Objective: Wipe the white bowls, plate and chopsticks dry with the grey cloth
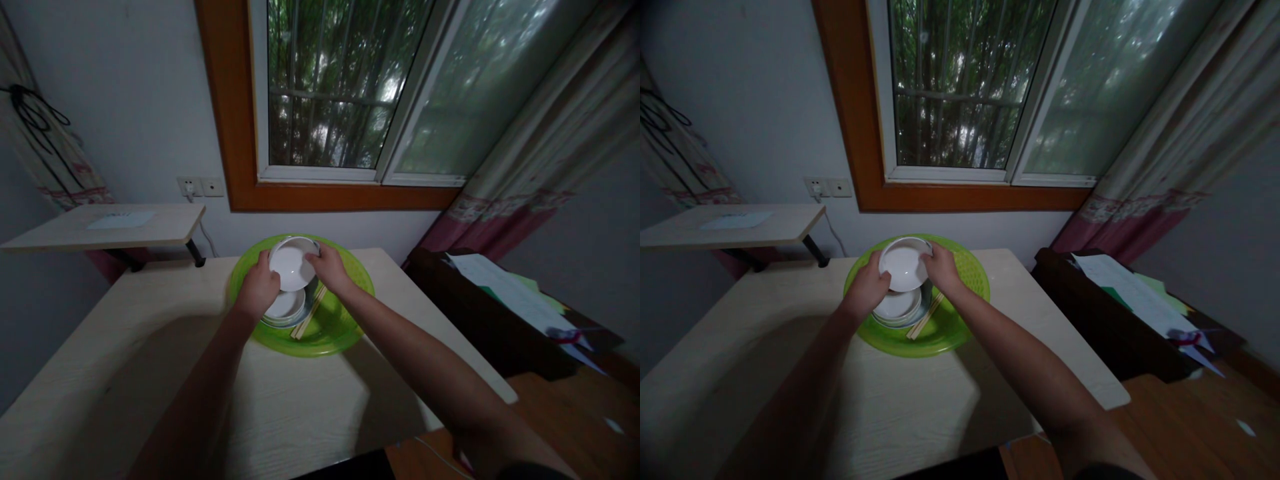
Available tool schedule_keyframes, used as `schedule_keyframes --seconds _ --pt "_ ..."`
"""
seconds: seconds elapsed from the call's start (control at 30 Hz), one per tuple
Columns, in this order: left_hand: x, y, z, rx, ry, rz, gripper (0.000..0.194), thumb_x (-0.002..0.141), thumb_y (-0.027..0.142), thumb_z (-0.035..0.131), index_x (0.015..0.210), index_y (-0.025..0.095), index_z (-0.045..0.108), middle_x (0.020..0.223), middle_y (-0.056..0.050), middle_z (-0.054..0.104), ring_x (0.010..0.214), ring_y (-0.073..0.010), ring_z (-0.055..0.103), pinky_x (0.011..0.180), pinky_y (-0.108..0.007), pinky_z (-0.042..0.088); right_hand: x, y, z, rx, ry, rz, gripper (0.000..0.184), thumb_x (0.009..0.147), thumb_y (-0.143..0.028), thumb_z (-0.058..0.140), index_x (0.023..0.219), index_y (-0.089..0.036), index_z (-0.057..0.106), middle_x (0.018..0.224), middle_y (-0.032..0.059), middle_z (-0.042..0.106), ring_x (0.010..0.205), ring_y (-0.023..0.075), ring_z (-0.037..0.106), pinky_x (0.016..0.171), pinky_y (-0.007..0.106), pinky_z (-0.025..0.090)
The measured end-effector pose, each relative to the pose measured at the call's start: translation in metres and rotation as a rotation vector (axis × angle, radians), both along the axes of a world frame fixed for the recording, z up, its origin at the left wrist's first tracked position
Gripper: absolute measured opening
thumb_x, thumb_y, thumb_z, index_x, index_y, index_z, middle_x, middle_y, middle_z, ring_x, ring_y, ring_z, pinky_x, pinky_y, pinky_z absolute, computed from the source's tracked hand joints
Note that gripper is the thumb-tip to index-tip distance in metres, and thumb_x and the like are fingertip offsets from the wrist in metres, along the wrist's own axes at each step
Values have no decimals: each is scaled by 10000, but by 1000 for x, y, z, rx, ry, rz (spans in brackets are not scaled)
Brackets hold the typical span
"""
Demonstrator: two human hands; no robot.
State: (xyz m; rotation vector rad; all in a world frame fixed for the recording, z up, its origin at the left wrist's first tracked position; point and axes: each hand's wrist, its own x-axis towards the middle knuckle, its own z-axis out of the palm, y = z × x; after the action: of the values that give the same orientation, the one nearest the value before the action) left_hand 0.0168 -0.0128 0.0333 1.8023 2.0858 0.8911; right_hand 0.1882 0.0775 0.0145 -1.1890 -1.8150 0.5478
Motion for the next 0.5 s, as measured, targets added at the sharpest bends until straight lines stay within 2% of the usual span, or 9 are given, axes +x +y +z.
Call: schedule_keyframes --seconds 0.13,0.3,0.4,0.5 --pt "-3 -2 1 50 78 8 485 894 107 416 1368 159 505 1172 -153 718 1094 -275 684 966 -356 504 -2 -13 9 194 -106 103 439 863 -89 536 1243 -234 699 1157 46 744 1028 227 698 958 352 530" --pt "-2 -6 3 114 174 -19 531 896 68 379 1411 117 503 1319 -176 652 1231 -280 617 1088 -390 440 -3 -28 24 352 -376 187 540 900 -82 510 1394 -286 589 1370 38 639 1199 243 637 1017 372 502" --pt "-2 -10 6 123 205 -35 543 904 64 371 1433 103 489 1369 -179 623 1283 -274 582 1120 -389 416 -5 -27 27 363 -426 205 549 894 -71 515 1400 -273 583 1369 49 638 1187 245 642 1017 369 500" --pt "-4 -11 7 140 210 -27 514 918 89 378 1411 131 517 1347 -160 641 1243 -271 609 1100 -393 439 -5 -16 25 268 -377 207 492 875 -64 539 1324 -237 645 1219 64 719 1074 235 690 958 336 525"
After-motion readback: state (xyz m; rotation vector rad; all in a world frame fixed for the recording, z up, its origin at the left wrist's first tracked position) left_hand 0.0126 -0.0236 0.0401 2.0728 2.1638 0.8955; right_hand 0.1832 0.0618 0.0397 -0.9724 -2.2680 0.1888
